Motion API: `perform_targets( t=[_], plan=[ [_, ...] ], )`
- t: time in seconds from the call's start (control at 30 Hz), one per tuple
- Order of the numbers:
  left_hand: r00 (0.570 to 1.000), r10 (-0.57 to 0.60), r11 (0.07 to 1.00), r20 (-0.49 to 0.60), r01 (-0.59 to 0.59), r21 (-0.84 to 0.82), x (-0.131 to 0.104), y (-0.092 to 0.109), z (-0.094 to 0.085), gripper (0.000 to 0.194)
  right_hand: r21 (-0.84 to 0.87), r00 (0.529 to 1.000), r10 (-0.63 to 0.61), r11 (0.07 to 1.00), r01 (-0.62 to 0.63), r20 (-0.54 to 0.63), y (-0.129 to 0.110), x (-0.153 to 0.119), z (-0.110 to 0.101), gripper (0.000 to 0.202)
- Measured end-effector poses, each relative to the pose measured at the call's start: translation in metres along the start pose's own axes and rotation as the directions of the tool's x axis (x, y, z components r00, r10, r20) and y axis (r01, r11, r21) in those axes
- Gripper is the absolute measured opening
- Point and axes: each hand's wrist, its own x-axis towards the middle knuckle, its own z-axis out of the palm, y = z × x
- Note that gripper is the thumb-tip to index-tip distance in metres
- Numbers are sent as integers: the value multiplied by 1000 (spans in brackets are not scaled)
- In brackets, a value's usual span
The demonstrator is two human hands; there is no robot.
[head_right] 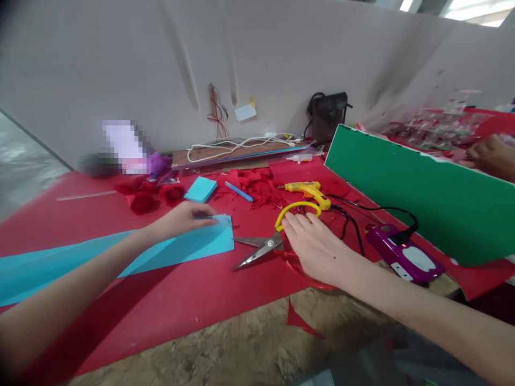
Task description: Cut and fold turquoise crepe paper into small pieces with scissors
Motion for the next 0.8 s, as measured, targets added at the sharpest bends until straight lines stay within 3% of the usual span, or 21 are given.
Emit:
perform_targets(
  t=[0.33, 0.8],
  plan=[
    [996, 78, 989, 43, -72, -131, -11, -4, -4, 29, 36, 991, 93, 995, -97, 95, -1, 7, -1, 47],
    [999, 28, 981, -47, -36, -191, -4, -8, 4, 23, 109, 998, -40, 993, 34, 49, -9, 9, 2, 51]
  ],
)
